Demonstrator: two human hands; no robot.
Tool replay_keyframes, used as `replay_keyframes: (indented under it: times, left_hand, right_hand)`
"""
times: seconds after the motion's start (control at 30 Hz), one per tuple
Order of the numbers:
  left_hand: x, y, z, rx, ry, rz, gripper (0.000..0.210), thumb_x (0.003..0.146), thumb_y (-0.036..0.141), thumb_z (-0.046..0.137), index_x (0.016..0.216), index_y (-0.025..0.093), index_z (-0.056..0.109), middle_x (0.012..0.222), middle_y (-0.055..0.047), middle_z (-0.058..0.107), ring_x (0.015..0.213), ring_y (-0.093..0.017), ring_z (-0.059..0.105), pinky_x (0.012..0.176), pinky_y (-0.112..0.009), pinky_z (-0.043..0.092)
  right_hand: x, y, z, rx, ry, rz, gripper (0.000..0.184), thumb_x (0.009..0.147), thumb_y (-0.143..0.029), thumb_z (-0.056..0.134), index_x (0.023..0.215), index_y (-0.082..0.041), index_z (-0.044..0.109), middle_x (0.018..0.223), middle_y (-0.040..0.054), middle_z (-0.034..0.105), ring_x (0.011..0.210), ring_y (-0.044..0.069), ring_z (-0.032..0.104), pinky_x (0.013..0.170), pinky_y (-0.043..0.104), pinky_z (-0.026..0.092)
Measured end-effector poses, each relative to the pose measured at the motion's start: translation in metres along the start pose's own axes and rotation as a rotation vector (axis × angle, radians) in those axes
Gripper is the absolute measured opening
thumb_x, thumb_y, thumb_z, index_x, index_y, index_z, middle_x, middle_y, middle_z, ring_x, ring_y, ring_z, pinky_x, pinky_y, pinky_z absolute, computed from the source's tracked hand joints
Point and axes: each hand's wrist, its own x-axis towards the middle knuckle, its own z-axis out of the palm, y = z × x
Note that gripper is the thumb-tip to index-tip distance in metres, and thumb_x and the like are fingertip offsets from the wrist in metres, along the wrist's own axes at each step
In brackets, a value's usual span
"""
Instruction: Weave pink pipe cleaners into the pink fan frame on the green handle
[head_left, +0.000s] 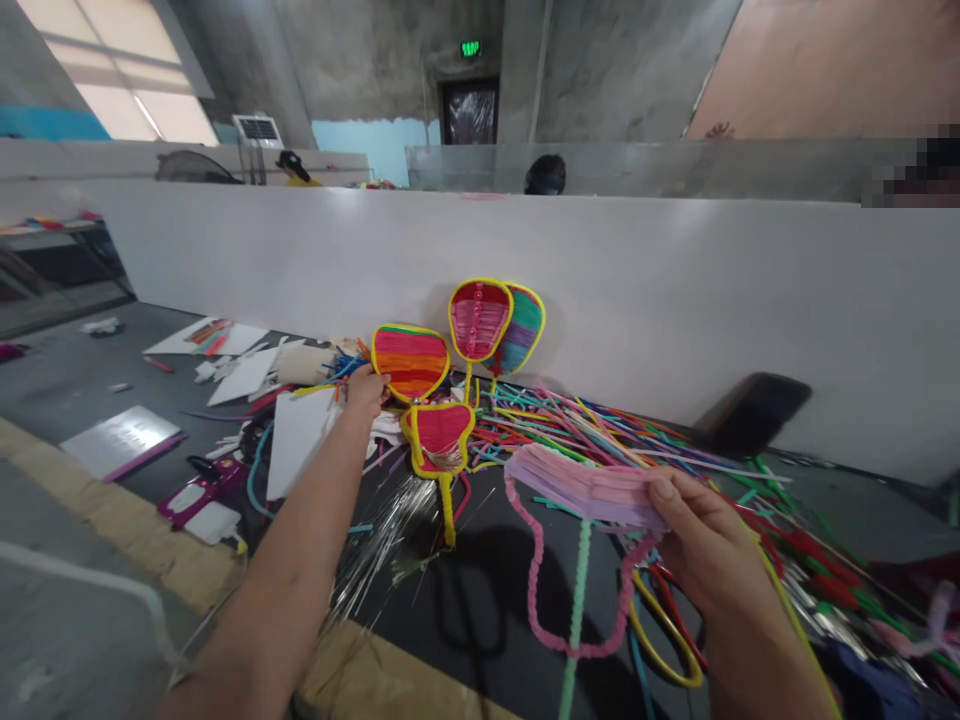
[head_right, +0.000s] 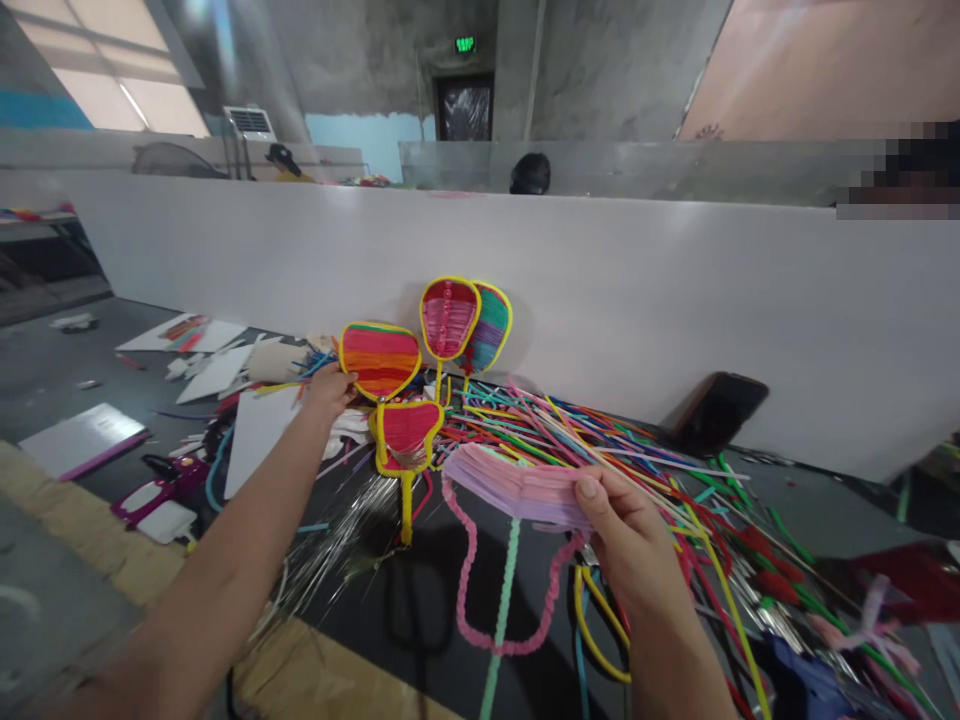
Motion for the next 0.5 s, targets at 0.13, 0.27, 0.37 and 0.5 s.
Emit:
replay_keyframes:
  times: [0.13, 0.27, 0.37, 0.5]
  left_hand:
    - [-0.0001, 0.0009, -0.0008, -0.055, -0.021, 0.008, 0.030, 0.086, 0.028, 0.056, 0.113, 0.015, 0.054, 0.111, -0.008, 0.058, 0.093, -0.019, 0.060, 0.078, -0.039, 0.051]
    - [0.0008, 0.0009, -0.0019, -0.128, -0.020, 0.032, 0.022, 0.071, 0.004, 0.060, 0.090, 0.015, 0.060, 0.080, -0.001, 0.064, 0.066, -0.013, 0.062, 0.064, -0.027, 0.051]
    - [0.0004, 0.0026, -0.0030, -0.178, -0.035, 0.046, 0.025, 0.063, -0.001, 0.058, 0.081, 0.015, 0.059, 0.069, 0.001, 0.064, 0.060, -0.013, 0.062, 0.060, -0.026, 0.052]
    - [-0.0021, 0.0056, -0.0028, -0.223, -0.085, 0.045, 0.027, 0.061, 0.000, 0.058, 0.082, 0.016, 0.057, 0.069, 0.000, 0.066, 0.067, -0.016, 0.065, 0.065, -0.031, 0.055]
  right_hand:
    - [0.0008, 0.0007, 0.0002, 0.006, -0.006, 0.004, 0.028, 0.069, -0.044, 0.072, 0.070, -0.018, 0.062, 0.058, -0.0008, 0.051, 0.053, 0.010, 0.045, 0.048, 0.020, 0.038]
    - [0.0014, 0.0004, 0.0000, 0.008, -0.029, -0.003, 0.028, 0.069, -0.045, 0.072, 0.070, -0.018, 0.063, 0.058, -0.0009, 0.051, 0.053, 0.010, 0.045, 0.049, 0.020, 0.039]
    - [0.0022, 0.0008, -0.0003, 0.002, -0.025, -0.016, 0.028, 0.068, -0.044, 0.073, 0.070, -0.018, 0.063, 0.057, -0.0012, 0.050, 0.052, 0.010, 0.045, 0.048, 0.019, 0.038]
    - [0.0026, 0.0015, -0.0002, 0.006, -0.015, -0.019, 0.029, 0.067, -0.046, 0.073, 0.070, -0.018, 0.063, 0.056, -0.0016, 0.049, 0.051, 0.009, 0.044, 0.047, 0.019, 0.037]
